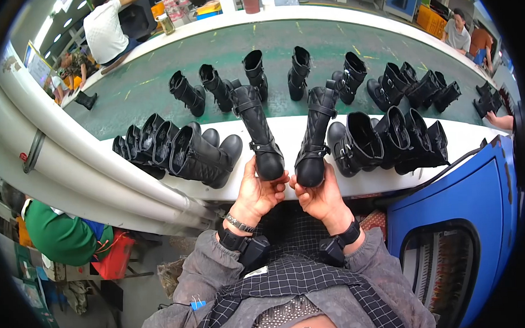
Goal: Inspecting and pairing boots on a factory production line.
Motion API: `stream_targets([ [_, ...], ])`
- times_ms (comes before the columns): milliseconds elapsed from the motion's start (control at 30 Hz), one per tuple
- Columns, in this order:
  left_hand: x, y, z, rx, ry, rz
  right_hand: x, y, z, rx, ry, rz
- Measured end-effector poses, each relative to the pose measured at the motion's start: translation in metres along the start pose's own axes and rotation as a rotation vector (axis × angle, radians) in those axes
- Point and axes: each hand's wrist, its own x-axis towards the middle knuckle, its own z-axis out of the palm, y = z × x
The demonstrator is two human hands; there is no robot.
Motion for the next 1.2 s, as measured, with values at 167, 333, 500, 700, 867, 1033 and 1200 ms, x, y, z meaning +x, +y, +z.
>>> stream_targets([
  [167,0.0,0.0,0.002,0.018,-0.018,0.011,-0.002,0.001,0.001,-0.024,0.005,-0.016],
  [333,-0.001,-0.004,-0.001,0.032,-0.031,0.015,-0.002,0.002,0.002,-0.083,0.011,-0.018],
  [500,-0.002,-0.01,-0.006,0.044,-0.062,0.028,0.002,0.005,-0.001,-0.073,-0.038,-0.005],
  [700,0.002,-0.007,-0.011,0.053,-0.096,0.006,0.008,0.003,-0.003,-0.178,-0.024,-0.024],
  [867,0.017,-0.002,-0.018,0.112,-0.115,0.051,0.018,-0.004,-0.003,-0.317,-0.037,-0.084],
  [1033,0.032,0.007,-0.019,0.206,-0.119,0.092,0.034,-0.013,-0.003,-0.401,-0.037,-0.133],
  [1200,0.042,0.019,-0.019,0.353,-0.077,0.115,0.045,-0.023,-0.001,-0.47,0.004,-0.168],
])
